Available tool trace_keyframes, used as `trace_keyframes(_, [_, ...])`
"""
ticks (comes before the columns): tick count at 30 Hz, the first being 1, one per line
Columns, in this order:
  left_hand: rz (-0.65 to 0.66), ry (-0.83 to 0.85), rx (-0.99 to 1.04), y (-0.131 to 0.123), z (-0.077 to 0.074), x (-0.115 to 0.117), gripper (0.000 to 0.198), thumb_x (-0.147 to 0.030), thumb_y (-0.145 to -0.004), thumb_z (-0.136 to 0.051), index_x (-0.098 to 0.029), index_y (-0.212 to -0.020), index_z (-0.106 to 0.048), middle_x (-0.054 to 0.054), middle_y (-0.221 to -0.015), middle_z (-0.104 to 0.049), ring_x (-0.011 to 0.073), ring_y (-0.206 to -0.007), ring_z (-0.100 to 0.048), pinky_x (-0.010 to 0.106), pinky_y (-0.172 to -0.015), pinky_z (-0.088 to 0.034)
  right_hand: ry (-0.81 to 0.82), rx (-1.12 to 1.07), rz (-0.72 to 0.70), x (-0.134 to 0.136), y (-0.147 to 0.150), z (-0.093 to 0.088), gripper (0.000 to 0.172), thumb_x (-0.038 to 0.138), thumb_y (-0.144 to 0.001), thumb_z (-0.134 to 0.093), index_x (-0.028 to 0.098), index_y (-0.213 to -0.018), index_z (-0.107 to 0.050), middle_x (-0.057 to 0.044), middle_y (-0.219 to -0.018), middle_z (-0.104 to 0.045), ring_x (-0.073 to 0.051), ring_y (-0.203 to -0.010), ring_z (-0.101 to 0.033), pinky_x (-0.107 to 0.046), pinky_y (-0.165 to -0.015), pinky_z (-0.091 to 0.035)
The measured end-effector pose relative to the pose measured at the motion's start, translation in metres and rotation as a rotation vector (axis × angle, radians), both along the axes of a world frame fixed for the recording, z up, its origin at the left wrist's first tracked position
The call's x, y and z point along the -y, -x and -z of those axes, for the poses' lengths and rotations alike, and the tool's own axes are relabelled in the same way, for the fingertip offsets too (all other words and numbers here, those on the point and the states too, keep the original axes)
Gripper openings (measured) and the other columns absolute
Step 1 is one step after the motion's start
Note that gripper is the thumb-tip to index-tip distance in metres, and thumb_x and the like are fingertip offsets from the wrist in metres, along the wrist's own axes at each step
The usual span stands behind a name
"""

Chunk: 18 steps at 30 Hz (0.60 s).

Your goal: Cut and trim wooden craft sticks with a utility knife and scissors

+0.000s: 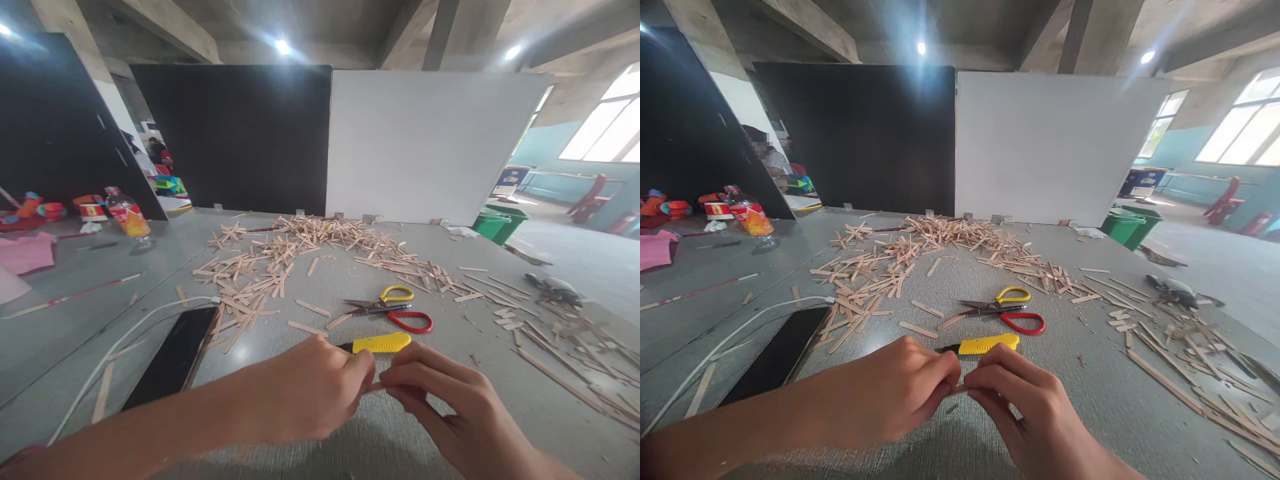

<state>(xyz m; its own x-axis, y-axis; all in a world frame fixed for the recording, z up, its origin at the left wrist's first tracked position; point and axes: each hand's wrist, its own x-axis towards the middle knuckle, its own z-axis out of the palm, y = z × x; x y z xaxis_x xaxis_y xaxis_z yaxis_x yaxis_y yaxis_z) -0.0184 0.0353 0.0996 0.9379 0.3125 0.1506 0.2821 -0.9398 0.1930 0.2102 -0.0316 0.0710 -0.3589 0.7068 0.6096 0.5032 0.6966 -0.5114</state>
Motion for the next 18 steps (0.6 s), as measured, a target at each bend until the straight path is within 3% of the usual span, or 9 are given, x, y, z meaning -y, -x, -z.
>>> trace_keyframes(6, [0.011,-0.004,-0.017,0.000,0.001,-0.002,0.010,-0.010,-0.100,-0.051,-0.018,-0.099,-0.057,0.003,-0.077,-0.071,0.0172,-0.065,-0.069,0.027,-0.062,-0.048,0.033,0.017,-0.055,0.000,-0.004,0.003,0.022,0.011,-0.107,-0.053,0.020,-0.106,-0.073,-0.005,-0.093,-0.071,-0.014,-0.076,-0.070,-0.024,-0.068,-0.059])
trace_keyframes(14, [-0.017,0.033,-0.121,-0.002,-0.007,0.002,0.005,-0.016,-0.098,-0.058,-0.019,-0.101,-0.059,0.000,-0.074,-0.072,0.0183,-0.057,-0.069,0.029,-0.054,-0.044,0.049,0.017,-0.136,-0.002,-0.008,-0.002,0.024,0.013,-0.107,-0.054,0.018,-0.103,-0.077,-0.006,-0.089,-0.075,-0.015,-0.072,-0.071,-0.024,-0.064,-0.059])
trace_keyframes(18, [-0.023,0.116,-0.100,-0.001,-0.008,0.000,0.008,-0.016,-0.098,-0.057,-0.019,-0.104,-0.060,-0.001,-0.077,-0.075,0.0168,-0.060,-0.071,0.027,-0.057,-0.046,0.034,0.015,-0.139,-0.004,-0.008,-0.002,0.027,0.017,-0.109,-0.052,0.017,-0.099,-0.077,-0.005,-0.085,-0.074,-0.013,-0.069,-0.070,-0.023,-0.062,-0.058])
